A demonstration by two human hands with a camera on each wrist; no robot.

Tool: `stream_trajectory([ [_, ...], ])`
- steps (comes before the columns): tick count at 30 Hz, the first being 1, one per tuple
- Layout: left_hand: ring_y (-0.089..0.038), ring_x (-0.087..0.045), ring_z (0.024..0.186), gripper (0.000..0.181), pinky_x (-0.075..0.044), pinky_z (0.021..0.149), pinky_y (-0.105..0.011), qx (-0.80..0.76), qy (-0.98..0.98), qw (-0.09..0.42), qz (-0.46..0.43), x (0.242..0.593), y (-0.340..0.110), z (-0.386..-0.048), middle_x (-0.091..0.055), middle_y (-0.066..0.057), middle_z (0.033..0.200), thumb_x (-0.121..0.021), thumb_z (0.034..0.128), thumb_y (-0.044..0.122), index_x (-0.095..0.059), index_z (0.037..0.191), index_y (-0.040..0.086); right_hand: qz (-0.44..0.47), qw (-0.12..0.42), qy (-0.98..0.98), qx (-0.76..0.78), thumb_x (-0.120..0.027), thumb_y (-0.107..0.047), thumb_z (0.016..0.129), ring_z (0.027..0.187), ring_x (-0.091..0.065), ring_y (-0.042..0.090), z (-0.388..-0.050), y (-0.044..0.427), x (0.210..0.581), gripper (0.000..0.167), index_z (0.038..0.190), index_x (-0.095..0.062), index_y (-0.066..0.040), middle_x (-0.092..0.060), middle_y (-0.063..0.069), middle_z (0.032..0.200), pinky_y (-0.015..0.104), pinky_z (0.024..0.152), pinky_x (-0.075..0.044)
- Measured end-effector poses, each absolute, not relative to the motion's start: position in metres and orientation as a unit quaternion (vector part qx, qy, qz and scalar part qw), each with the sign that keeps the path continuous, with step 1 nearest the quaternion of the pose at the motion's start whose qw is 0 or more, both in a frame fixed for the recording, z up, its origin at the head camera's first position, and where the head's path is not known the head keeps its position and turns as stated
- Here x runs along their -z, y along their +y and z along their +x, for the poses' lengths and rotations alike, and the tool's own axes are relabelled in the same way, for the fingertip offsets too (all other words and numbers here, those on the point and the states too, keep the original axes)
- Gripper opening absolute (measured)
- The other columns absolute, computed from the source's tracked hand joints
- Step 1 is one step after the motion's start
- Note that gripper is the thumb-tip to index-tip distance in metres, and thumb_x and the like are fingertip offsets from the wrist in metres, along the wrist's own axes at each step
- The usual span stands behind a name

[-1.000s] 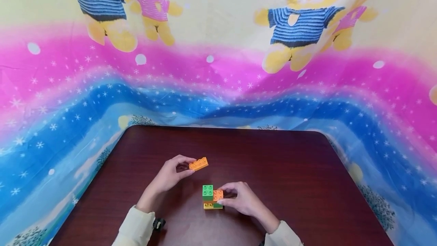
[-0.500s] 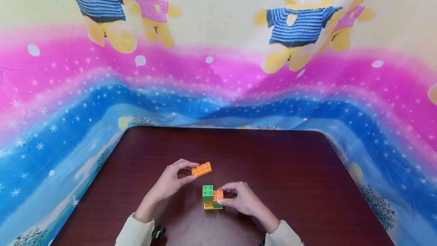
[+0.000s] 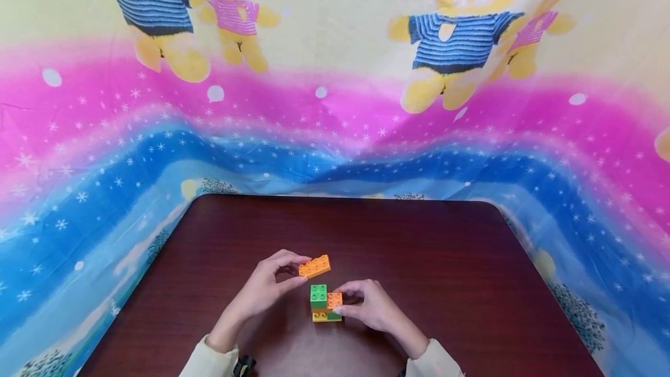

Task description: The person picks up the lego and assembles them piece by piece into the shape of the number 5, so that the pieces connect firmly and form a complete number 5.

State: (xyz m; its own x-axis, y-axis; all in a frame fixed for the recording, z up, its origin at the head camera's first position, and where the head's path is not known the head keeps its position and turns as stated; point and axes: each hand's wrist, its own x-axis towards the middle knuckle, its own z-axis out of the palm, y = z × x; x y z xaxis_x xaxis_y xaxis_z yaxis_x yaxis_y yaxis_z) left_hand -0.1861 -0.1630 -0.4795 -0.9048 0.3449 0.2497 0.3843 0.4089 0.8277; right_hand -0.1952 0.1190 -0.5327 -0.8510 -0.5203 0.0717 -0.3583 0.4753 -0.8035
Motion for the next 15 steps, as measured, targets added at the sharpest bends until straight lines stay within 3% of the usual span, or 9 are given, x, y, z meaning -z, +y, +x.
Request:
stream_trajectory([
  [3,-0.012,-0.068,0.098,0.036,-0.058,0.093,-0.05,0.5,-0.836,0.022,-0.224,0.4797,-0.162,-0.1841,-0.068,0.007,0.116,-0.08,0.0917,0.02,-0.072,0.127,0.025,-0.258,0.091,0.853,0.444,-0.085,-0.031,0.087,0.091,-0.073,0.015,-0.1949,0.119,0.5334,0.028,0.11,-0.08,-0.017,-0.077,-0.006,0.1,0.03,0.082,-0.059],
  [15,-0.011,-0.067,0.1,0.037,-0.059,0.093,-0.043,0.494,-0.834,0.017,-0.243,0.4786,-0.1558,-0.1781,-0.067,0.008,0.116,-0.08,0.0923,0.023,-0.072,0.128,0.024,-0.252,0.094,0.856,0.442,-0.086,-0.032,0.086,0.092,-0.072,0.019,-0.194,0.119,0.5326,0.027,0.108,-0.08,-0.017,-0.077,-0.006,0.099,0.035,0.083,-0.059],
])
